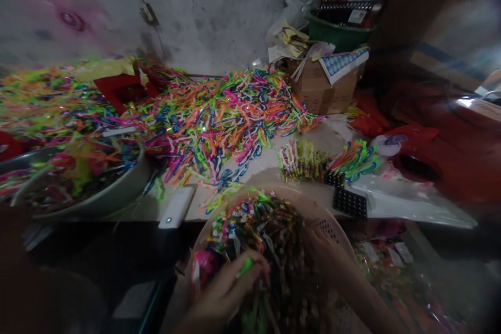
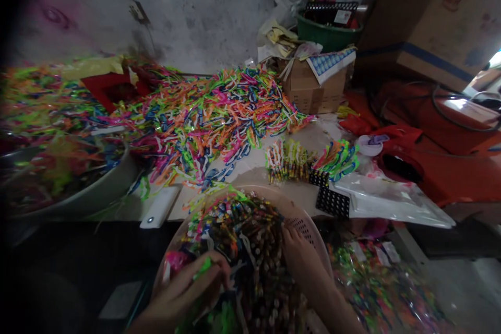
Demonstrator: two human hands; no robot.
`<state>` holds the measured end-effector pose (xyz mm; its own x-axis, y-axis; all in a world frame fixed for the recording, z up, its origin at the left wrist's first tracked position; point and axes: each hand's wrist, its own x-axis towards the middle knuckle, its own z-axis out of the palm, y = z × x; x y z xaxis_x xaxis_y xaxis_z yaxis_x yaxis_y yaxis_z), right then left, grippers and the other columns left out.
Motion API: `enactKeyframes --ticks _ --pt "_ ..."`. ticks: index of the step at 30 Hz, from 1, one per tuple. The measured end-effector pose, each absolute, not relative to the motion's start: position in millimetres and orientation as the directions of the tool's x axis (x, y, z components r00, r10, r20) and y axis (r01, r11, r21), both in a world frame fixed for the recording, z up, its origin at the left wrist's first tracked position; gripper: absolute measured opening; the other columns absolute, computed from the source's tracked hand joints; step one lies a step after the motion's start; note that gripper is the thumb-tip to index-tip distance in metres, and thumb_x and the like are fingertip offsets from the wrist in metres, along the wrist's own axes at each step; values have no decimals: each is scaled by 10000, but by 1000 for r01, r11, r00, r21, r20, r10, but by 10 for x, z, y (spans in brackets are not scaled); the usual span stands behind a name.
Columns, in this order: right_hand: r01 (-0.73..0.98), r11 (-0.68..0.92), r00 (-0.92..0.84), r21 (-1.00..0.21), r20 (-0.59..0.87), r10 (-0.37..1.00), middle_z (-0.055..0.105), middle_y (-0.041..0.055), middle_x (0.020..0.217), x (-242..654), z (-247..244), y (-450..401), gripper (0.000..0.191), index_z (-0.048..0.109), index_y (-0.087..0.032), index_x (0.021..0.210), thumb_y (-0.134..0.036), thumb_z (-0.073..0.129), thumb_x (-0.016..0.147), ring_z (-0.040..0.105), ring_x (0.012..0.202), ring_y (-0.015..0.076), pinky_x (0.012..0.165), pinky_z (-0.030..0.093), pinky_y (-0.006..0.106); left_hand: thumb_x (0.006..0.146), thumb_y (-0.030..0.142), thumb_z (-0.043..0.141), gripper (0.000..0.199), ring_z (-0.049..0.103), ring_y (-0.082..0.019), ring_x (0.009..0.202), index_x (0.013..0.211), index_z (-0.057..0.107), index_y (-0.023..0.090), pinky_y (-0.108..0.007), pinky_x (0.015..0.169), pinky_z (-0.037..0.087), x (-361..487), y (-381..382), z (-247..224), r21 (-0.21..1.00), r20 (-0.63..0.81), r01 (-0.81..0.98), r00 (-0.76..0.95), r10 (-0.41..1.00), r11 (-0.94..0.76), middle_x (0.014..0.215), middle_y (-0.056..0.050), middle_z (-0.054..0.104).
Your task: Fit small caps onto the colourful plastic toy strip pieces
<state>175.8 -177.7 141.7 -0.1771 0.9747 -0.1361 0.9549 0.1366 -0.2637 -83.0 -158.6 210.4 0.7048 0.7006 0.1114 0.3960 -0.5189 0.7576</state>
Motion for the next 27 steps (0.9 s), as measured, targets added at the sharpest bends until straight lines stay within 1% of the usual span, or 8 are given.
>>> enactKeyframes --ticks 1,3,6,11,15,21,24,27 --pt "957 121 -164 -262 -150 975 568 179 1239 1763 1372 -1768 421 557 -88 1177 -6 422 786 526 1167 275 990 430 396 1004 313 191 355 509 -80 447 942 514 180 -144 395 398 -881 -1560 2040 875 4 372 634 774 -309 564 31 554" --pt "948 99 -152 -304 -157 976 568 185 1240 1748 1312 -1737 397 538 -80 1190 -50 442 806 523 1172 276 983 427 403 972 429 303 339 499 -96 472 933 517 169 -166 410 388 -1005 -1521 1943 961 -179 270 475 861 51 594 19 545" --pt "910 51 -131 -412 -167 977 627 149 1149 1668 1274 -1651 286 572 -117 1108 -143 477 839 573 1093 248 950 431 356 884 541 452 398 456 -93 479 858 542 154 -170 419 358 -1115 -1504 1906 953 -294 156 291 910 258 620 12 530" --pt "896 15 -119 -444 -207 971 686 128 976 1541 1266 -1484 229 596 -123 999 -140 434 839 646 883 230 812 459 308 788 601 551 448 443 -102 473 796 563 153 -187 418 326 -1029 -1522 2016 938 -344 111 205 916 327 610 7 535" --pt "880 -61 -38 -471 -197 980 697 94 850 1643 1407 -1431 283 561 -128 1051 -145 440 796 645 737 207 683 460 282 772 599 569 447 449 -104 479 765 572 152 -195 429 347 -1025 -1507 2061 952 -302 100 174 937 289 623 7 541" --pt "803 -60 -48 -593 -165 985 650 27 728 1876 1497 -1548 95 562 -184 832 -242 505 782 591 644 163 598 440 245 767 566 600 418 435 -83 462 753 560 150 -175 403 330 -1051 -1497 1987 935 -355 44 175 918 353 632 6 558" --pt "815 -61 -83 -576 -220 972 652 32 715 1864 1379 -1613 136 556 -169 890 -185 487 774 599 641 176 601 448 263 769 550 610 404 457 -82 455 795 554 150 -173 407 331 -1020 -1501 1936 931 -360 15 196 912 364 626 5 570" --pt "828 43 -170 -559 -178 969 682 76 917 1820 1254 -1611 319 506 -160 1123 -138 422 816 642 806 196 725 487 306 776 558 595 419 475 -82 443 783 545 142 -176 403 317 -1001 -1496 1904 937 -347 40 227 910 347 628 -5 575"
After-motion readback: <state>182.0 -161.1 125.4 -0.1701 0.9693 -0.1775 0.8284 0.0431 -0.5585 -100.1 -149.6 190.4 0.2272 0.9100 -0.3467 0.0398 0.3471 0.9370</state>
